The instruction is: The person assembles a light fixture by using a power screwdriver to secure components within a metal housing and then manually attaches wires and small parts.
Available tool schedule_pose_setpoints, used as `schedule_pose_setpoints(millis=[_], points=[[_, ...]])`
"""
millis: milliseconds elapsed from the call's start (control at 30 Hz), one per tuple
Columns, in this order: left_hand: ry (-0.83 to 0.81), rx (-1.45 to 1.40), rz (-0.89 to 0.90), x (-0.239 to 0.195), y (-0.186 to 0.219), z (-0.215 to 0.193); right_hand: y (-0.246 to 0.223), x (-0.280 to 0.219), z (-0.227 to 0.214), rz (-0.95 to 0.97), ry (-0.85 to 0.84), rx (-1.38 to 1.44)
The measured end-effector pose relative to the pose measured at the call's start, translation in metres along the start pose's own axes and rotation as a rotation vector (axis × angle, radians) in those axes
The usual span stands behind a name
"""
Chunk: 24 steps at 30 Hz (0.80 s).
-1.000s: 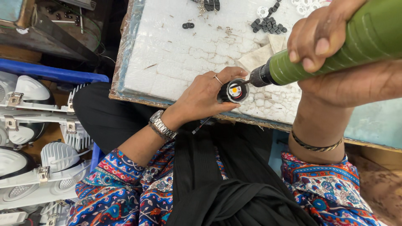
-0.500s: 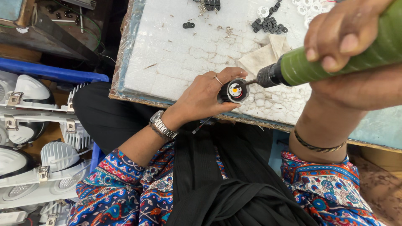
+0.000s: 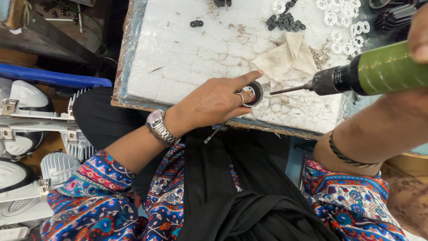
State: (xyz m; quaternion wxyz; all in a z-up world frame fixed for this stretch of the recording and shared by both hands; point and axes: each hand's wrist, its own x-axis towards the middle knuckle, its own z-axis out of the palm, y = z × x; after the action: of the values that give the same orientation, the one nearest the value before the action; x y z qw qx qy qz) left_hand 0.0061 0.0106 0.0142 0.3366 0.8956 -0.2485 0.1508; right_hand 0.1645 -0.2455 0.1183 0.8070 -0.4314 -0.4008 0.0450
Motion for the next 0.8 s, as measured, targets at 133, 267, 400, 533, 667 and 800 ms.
schedule_pose_setpoints(millis=[133, 267, 400, 533, 667, 800], points=[[0.024, -0.006, 0.045, 0.002, 0.001, -0.003, 0.003, -0.001, -0.001, 0.012, 0.002, 0.023], [0.020, -0.063, 0.071, 0.004, -0.002, -0.004, 0.007, -0.003, -0.002, 0.034, -0.005, 0.048], [-0.021, -0.112, 0.041, 0.005, -0.004, -0.008, 0.010, -0.005, -0.004, 0.050, -0.017, 0.062], [-0.021, -0.169, 0.041, 0.011, -0.002, -0.015, 0.012, -0.005, -0.003, 0.059, -0.027, 0.077], [-0.041, -0.197, 0.034, 0.017, 0.002, -0.022, 0.010, -0.006, -0.005, 0.062, -0.065, 0.059], [-0.103, -0.160, 0.033, 0.022, 0.003, -0.023, 0.010, -0.006, -0.004, 0.059, -0.132, 0.019]])
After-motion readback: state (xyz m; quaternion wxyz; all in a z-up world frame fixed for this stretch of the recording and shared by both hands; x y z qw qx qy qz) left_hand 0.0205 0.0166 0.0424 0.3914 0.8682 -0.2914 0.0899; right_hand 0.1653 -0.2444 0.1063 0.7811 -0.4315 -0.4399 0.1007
